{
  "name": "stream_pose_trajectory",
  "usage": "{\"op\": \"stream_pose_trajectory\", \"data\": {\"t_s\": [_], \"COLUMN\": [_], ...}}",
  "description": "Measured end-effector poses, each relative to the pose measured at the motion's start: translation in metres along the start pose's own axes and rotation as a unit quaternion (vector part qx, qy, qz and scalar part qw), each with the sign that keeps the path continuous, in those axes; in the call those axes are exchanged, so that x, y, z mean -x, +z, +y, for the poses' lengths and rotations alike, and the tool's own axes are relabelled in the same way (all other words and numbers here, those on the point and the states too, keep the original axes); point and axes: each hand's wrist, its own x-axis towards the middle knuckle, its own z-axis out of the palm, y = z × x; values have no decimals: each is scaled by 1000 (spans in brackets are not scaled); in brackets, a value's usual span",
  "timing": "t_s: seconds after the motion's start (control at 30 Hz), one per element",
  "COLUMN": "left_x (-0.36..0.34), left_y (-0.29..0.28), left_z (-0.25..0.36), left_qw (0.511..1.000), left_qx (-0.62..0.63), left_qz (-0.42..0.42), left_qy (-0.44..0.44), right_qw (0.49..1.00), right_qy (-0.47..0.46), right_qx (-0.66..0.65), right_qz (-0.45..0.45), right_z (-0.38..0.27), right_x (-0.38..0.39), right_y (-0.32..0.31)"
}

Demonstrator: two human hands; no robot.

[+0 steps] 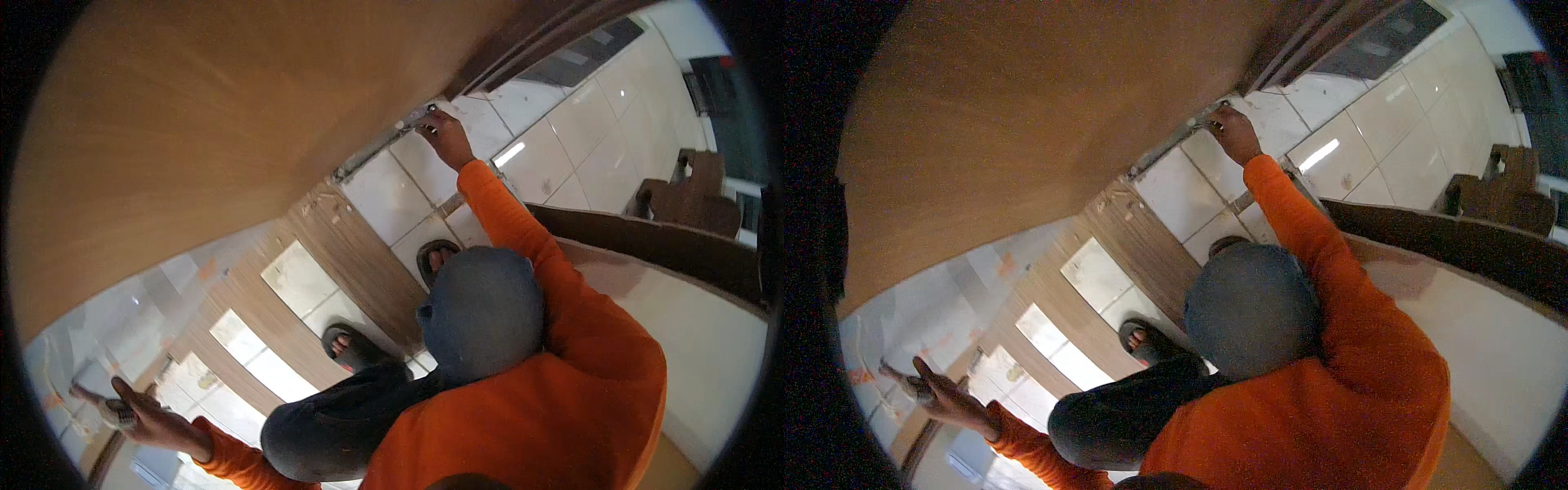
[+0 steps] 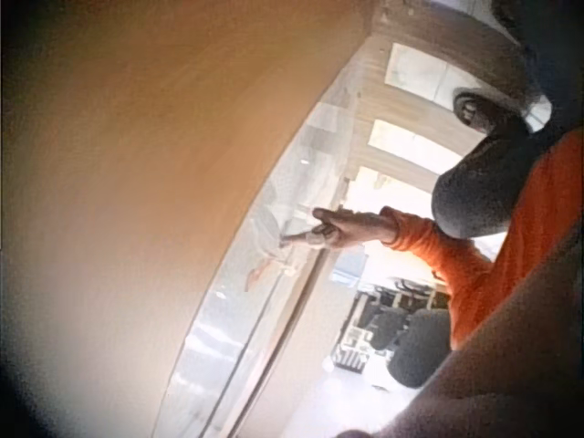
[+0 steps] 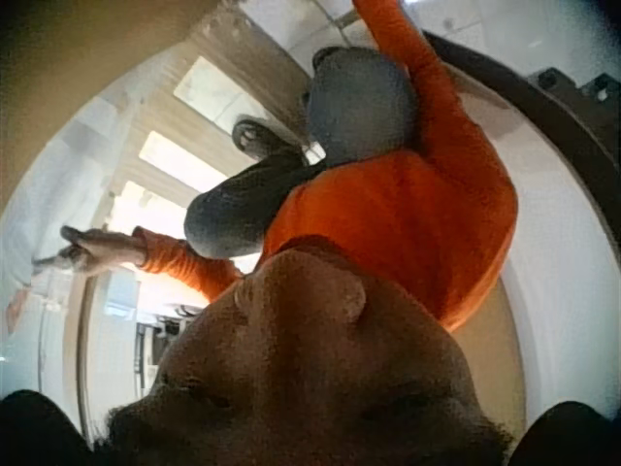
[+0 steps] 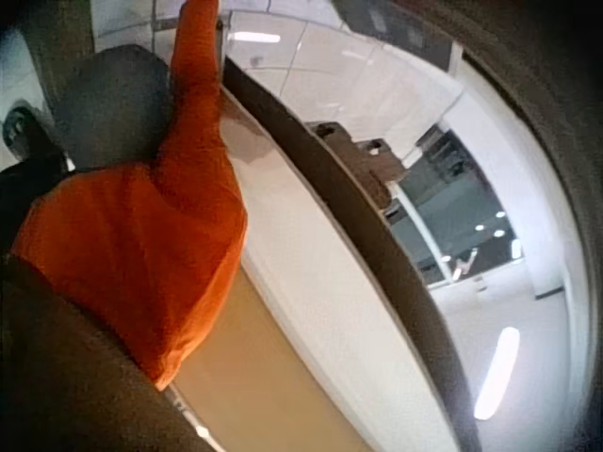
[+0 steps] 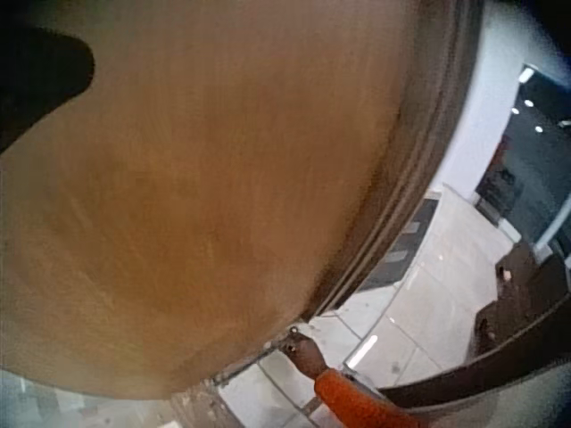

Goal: The person installs a long metal handle onto a wooden cabinet door by using a scraper to remove debris, aligning the handle with pre-drilled holes, and then tightening screws with a screwdriver.

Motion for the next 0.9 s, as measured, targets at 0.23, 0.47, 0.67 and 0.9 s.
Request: {"op": "stream_pose_trajectory", "data": {"t_s": [0.23,0.47,0.67,0.9], "left_x": [-1,14,21,17], "left_y": [-17,-7,5,3], "left_z": [-65,-39,-10,-32], "left_qw": [1000,993,992,983], "left_qx": [20,82,99,148], "left_qz": [-3,-34,-27,-12], "left_qy": [-6,-80,-79,-111], "right_qw": [992,984,976,972], "right_qy": [-88,-130,-129,-79], "right_qx": [68,63,128,148], "right_qz": [-66,-101,-121,-165], "right_z": [11,16,-3,-13], "right_x": [-7,-19,-24,-30], "right_y": [-6,2,11,8]}}
